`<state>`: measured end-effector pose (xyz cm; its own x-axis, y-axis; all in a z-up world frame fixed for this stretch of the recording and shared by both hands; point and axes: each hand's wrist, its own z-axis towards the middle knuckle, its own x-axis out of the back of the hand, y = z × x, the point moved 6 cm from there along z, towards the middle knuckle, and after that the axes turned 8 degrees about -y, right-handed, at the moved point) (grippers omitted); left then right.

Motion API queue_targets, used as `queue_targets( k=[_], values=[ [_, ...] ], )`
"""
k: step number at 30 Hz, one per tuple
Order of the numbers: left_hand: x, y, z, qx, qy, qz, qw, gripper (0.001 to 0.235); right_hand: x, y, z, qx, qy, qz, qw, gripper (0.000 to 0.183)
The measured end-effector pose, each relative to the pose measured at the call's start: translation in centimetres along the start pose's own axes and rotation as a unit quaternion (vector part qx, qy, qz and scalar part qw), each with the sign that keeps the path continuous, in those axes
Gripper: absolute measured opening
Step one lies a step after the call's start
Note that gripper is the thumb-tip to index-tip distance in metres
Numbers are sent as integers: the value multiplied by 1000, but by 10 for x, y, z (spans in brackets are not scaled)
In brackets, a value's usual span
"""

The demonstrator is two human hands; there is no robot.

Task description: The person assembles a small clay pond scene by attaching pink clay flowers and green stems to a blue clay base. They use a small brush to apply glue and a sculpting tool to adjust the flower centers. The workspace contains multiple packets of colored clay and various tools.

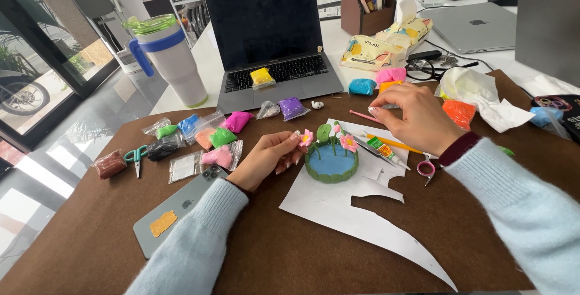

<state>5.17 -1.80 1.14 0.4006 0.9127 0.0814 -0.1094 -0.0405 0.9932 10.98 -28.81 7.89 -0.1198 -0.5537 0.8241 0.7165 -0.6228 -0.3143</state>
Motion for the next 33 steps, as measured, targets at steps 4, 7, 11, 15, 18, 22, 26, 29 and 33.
queue_targets(
  k=[4, 7, 11, 15, 18, 22, 26, 29, 33],
  values=[
    [1, -4, 1, 16, 12, -31, 999, 39, 3, -6, -1, 42, 37, -10, 998, 9],
    [7, -11, 7, 10, 18, -36, 999, 34, 6, -19, 2, 56, 66, -7, 996, 8],
    [13, -21, 11, 1, 21, -44, 999, 28, -1, -61, 17, 64, 20, -17, 998, 15],
    [12, -27, 15, -11, 30, -56, 998, 27, -15, -101, 36, 27, -107, -52, 992, 29],
    [9, -29, 18, -21, 29, -51, 998, 26, -30, -105, 43, 6, -138, -74, 988, 35],
    [10, -32, 20, -30, 19, -47, 998, 25, -36, -109, 50, -6, -143, -73, 987, 34],
    [9, -31, 20, -44, 20, -54, 997, 25, -41, -103, 53, -14, -133, -79, 988, 26],
    [9, -31, 21, -48, 17, -53, 997, 25, -43, -97, 55, -18, -132, -81, 988, 26],
    [7, -26, 19, -41, 16, -42, 998, 25, -41, -101, 52, -17, -123, -66, 990, 23]
  ],
)
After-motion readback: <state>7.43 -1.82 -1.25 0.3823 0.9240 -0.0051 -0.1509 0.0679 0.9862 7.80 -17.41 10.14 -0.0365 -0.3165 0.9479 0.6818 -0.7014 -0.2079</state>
